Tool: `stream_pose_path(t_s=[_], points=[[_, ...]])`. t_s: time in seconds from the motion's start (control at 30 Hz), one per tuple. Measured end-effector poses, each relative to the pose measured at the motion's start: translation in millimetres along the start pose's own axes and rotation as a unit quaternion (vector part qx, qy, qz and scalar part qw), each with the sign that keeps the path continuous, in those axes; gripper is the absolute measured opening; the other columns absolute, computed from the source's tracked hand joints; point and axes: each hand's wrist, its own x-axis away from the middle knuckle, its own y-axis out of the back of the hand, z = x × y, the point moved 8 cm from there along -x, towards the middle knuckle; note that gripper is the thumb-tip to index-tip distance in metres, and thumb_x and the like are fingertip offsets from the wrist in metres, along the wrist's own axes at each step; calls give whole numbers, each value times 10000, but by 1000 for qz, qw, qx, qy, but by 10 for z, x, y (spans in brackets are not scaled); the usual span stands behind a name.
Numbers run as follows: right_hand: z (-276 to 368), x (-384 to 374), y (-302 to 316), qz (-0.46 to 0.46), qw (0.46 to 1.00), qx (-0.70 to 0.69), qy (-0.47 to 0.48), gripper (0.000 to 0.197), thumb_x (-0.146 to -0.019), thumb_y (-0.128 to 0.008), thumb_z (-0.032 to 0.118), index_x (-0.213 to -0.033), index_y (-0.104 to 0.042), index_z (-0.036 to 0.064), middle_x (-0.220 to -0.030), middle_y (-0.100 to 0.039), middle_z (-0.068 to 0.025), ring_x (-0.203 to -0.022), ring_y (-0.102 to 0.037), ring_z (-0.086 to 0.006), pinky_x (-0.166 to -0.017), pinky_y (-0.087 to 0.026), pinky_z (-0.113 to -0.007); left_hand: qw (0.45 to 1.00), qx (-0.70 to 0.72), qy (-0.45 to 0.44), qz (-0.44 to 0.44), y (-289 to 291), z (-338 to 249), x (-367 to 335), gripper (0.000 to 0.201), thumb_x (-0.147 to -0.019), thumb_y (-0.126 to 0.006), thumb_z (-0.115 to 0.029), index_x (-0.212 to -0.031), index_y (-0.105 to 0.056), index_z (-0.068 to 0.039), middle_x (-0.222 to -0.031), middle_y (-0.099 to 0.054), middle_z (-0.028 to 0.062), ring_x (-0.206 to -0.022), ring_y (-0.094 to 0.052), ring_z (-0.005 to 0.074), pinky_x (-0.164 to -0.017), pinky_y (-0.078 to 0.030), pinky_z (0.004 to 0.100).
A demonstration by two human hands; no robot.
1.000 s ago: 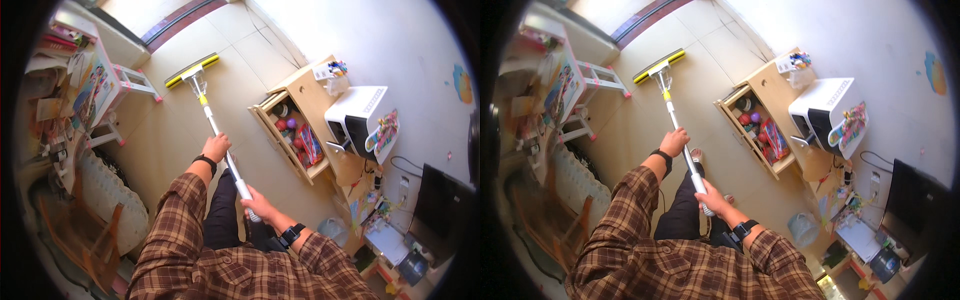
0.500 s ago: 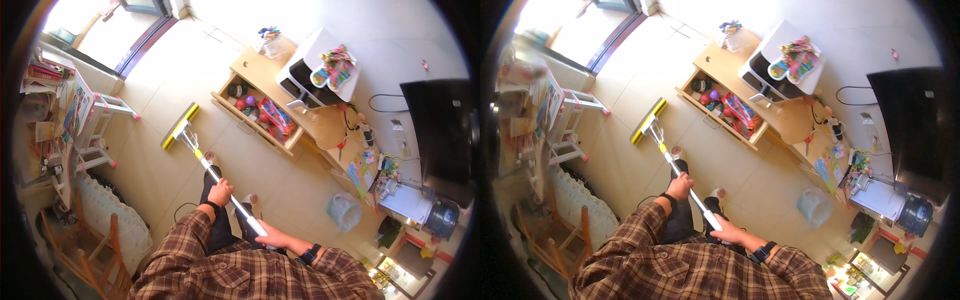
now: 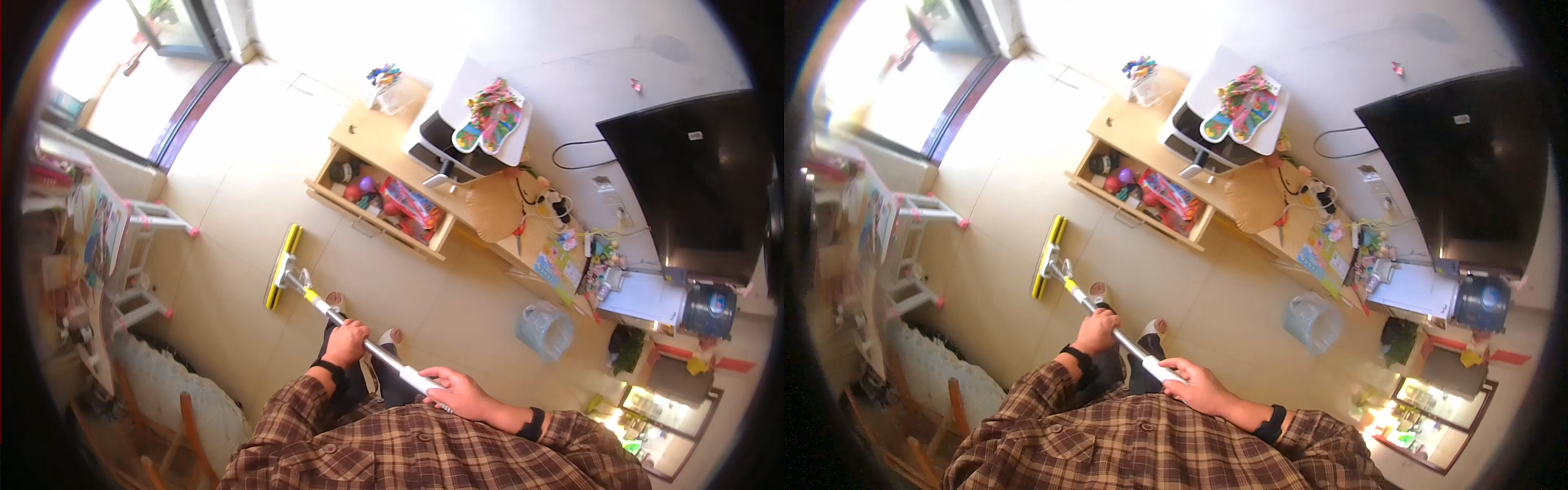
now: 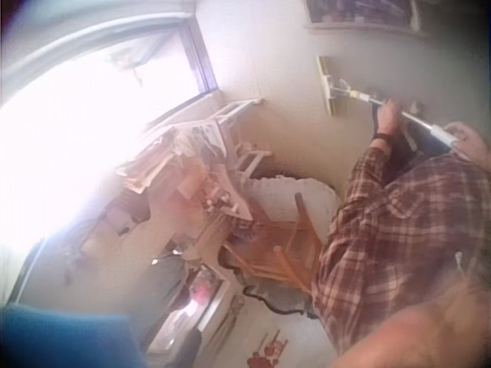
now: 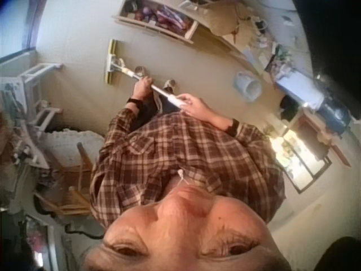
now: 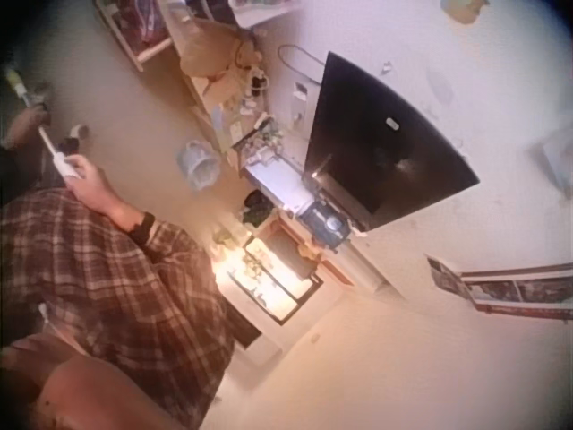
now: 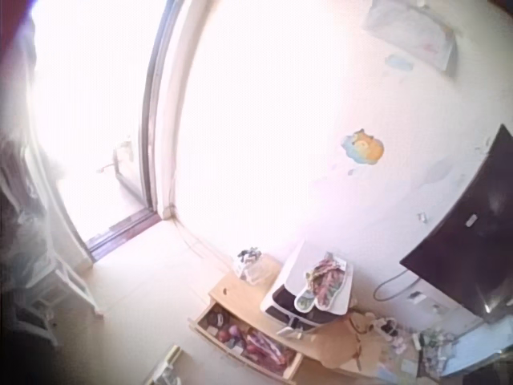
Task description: The person cleans a bathroom floor and a living room floor using a squeegee and a spray bottle, then opens a drawer to retrieve several packaged items.
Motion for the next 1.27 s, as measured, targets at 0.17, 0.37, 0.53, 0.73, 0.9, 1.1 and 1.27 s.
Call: stream_pose_path(t_s=[0.17, 0.37, 0.53, 0.73, 0.9, 1.1, 1.27], points=[[531, -170, -160, 111, 994, -4, -1, 352, -868, -465, 282, -1147, -437, 68, -934, -565, -54, -817, -526, -103, -678, -440, -240, 999, 26, 5, -36, 357, 180, 18, 67, -609, -596, -145, -671, -570, -142, -732, -551, 33, -813, -539, 250, -620, -440, 378], [1260, -759, 711, -25, 990, -96, 98, 281, -879, -438, 289, -1077, -480, 94, -938, -562, -35, -804, -533, -89, -658, -452, -236, 953, 139, -37, -268, 1280, 420, 165, 154, -564, -640, -53, -613, -494, -60, -711, -542, 78, -701, -538, 260, -595, -421, 340], [1486, -1149, 1387, -124, 968, -170, 138, 227, -877, -438, 270, -1017, -502, 104, -874, -556, -7, -743, -526, -76, -615, -441, -214, 845, 327, 167, -388, 2058, 343, 649, 109, -681, -550, 3, -769, -503, -41, -774, -535, 57, -687, -489, 134, -653, -420, 267], [1567, -1809, 1767, -94, 956, -253, 111, 226, -857, -471, 283, -995, -501, 106, -848, -562, -10, -696, -548, -90, -550, -447, -208, 731, 355, 188, -552, 2390, 352, 980, 56, -809, -462, -89, -849, -455, -51, -746, -481, 27, -730, -438, 102, -688, -367, 236], [1809, -2296, 1885, -43, 940, -320, 107, 190, -848, -486, 253, -958, -503, 99, -826, -573, -23, -669, -568, -101, -516, -466, -210, 758, 307, 174, -548, 2223, 339, 782, 31, -803, -434, -61, -776, -431, -48, -667, -434, 20, -637, -402, 97, -625, -349, 222], [2185, -2602, 2081, -34, 924, -352, 148, 184, -821, -543, 239, -932, -485, 104, -813, -561, -25, -659, -561, -97, -503, -469, -211, 745, 296, 184, -568, 2101, 258, 731, 26, -793, -422, -45, -769, -432, -39, -651, -426, 24, -631, -406, 103, -616, -358, 228], [2199, -2737, 2232, -24, 919, -353, 174, 210, -839, -518, 222, -1008, -483, 105, -861, -574, -34, -730, -570, -112, -570, -479, -238, 733, 306, 182, -580, 2072, 316, 807, 25, -791, -415, -43, -783, -439, -44, -656, -443, 43, -632, -417, 113, -623, -368, 241]])
